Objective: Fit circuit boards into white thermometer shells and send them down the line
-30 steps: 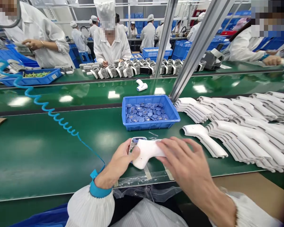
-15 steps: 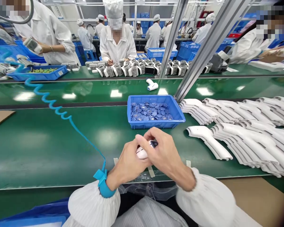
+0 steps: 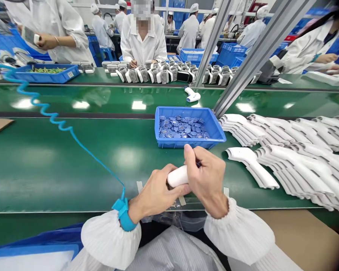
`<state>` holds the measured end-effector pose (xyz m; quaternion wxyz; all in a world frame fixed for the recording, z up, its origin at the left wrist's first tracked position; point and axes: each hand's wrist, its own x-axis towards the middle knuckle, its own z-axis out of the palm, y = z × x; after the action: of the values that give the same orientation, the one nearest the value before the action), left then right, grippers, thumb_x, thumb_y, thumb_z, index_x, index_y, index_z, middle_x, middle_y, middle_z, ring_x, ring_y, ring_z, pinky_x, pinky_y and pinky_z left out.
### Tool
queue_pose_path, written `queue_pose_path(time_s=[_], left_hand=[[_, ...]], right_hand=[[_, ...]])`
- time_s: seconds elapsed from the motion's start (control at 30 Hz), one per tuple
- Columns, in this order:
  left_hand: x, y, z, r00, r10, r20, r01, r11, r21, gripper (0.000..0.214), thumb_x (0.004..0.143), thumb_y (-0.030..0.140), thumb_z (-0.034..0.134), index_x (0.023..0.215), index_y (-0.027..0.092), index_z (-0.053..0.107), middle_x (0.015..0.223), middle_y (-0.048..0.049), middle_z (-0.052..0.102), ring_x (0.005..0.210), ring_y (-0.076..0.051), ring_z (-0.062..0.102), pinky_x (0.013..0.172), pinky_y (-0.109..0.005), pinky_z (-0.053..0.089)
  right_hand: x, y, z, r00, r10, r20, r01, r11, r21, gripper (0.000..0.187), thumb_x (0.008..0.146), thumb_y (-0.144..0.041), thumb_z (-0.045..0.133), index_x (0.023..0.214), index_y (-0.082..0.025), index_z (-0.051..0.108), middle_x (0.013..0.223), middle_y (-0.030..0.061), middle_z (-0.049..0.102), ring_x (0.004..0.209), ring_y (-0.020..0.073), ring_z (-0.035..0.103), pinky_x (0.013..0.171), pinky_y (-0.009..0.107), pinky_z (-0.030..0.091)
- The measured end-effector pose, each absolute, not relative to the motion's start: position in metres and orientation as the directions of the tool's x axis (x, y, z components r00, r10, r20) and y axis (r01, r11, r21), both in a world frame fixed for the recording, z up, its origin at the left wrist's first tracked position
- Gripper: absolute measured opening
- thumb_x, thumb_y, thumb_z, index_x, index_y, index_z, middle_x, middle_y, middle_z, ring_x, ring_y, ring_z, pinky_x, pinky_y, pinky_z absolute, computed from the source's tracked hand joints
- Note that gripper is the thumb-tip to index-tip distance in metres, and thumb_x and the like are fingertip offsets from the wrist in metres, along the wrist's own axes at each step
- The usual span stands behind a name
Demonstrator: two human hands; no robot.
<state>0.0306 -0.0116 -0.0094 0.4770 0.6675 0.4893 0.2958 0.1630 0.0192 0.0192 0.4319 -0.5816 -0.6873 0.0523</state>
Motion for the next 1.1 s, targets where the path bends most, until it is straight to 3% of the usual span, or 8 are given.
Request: queue_pose_path(time_s=[0.2,0.4,0.57,0.73,0.8,0.9,1.0,1.1], left_hand=[[0.048,-0.018,-0.012,0.19,0.979,0.08,0.532,-0.171,0.83,0.016,0.089,0.033,0.059,0.085,0.019,0.052,0.064,-0.0029,0.061,0.05,-0.015,0.05,0.052,-0.028,0.025],[-0.008,-0.018,0.022,0.197,0.98,-0.019,0.638,-0.114,0.762,0.025,0.092,0.046,0.06,0.095,0.021,0.063,0.078,-0.0008,0.068,0.063,-0.016,0.057,0.059,-0.026,0.037],[-0.051,-0.008,0.032,0.107,0.99,0.087,0.882,-0.135,0.452,0.04,0.087,0.035,0.067,0.123,0.021,0.058,0.116,-0.0065,0.069,0.098,-0.027,0.064,0.08,-0.034,0.044],[-0.026,0.011,0.031,0.349,0.937,-0.018,0.936,-0.347,0.059,0.016,0.089,0.027,0.066,0.101,0.016,0.068,0.102,-0.0109,0.069,0.096,-0.032,0.061,0.077,-0.041,0.041],[-0.022,0.015,0.032,0.34,0.94,-0.018,0.932,-0.334,0.139,0.016,0.09,0.031,0.065,0.096,0.017,0.067,0.1,-0.0101,0.068,0.094,-0.031,0.061,0.076,-0.04,0.041],[-0.029,0.015,0.034,0.184,0.982,0.033,0.88,-0.18,0.439,0.022,0.092,0.04,0.061,0.1,0.019,0.062,0.096,-0.0065,0.067,0.085,-0.025,0.06,0.072,-0.035,0.041],[-0.034,0.014,0.034,0.059,0.998,-0.017,0.712,-0.03,0.702,0.03,0.094,0.05,0.055,0.1,0.02,0.056,0.086,-0.0021,0.065,0.072,-0.019,0.057,0.063,-0.029,0.039],[-0.024,0.015,0.035,0.106,0.991,-0.084,0.581,0.007,0.814,0.034,0.092,0.054,0.057,0.095,0.021,0.055,0.078,0.0006,0.062,0.067,-0.017,0.054,0.059,-0.026,0.038]], right_hand=[[0.164,0.022,0.017,0.016,0.855,0.518,0.747,0.334,-0.575,0.057,0.101,-0.039,0.041,0.049,-0.019,0.054,0.049,0.0009,0.056,0.048,0.0108,0.047,0.055,0.029,0.03],[0.193,0.072,0.052,-0.195,0.929,0.315,0.704,0.356,-0.614,0.047,0.1,-0.043,0.047,0.065,-0.019,0.069,0.064,-0.0007,0.069,0.058,0.0123,0.059,0.06,0.026,0.038],[0.207,0.16,0.048,-0.377,0.9,0.22,0.821,0.435,-0.369,0.024,0.091,-0.018,0.06,0.109,-0.018,0.076,0.112,0.0075,0.075,0.098,0.021,0.068,0.088,0.03,0.046],[0.189,0.206,0.023,-0.476,0.872,0.111,0.801,0.482,-0.355,0.02,0.077,-0.015,0.077,0.097,-0.017,0.08,0.107,0.0122,0.076,0.102,0.0271,0.068,0.086,0.032,0.048],[0.189,0.206,0.022,-0.476,0.871,0.122,0.792,0.485,-0.371,0.012,0.083,-0.017,0.071,0.092,-0.016,0.079,0.102,0.0124,0.076,0.1,0.027,0.068,0.086,0.034,0.048],[0.198,0.188,0.028,-0.447,0.877,0.176,0.771,0.478,-0.421,0.022,0.094,-0.021,0.058,0.106,-0.016,0.074,0.1,0.0094,0.075,0.091,0.0211,0.069,0.083,0.031,0.05],[0.208,0.152,0.038,-0.382,0.903,0.196,0.666,0.416,-0.619,0.026,0.095,-0.027,0.055,0.117,-0.017,0.066,0.088,0.0042,0.074,0.072,0.0156,0.067,0.069,0.028,0.052],[0.211,0.111,0.049,-0.395,0.901,0.18,0.465,0.365,-0.806,0.019,0.092,-0.029,0.059,0.105,-0.021,0.07,0.093,0.0031,0.073,0.08,0.0164,0.067,0.073,0.03,0.053]])
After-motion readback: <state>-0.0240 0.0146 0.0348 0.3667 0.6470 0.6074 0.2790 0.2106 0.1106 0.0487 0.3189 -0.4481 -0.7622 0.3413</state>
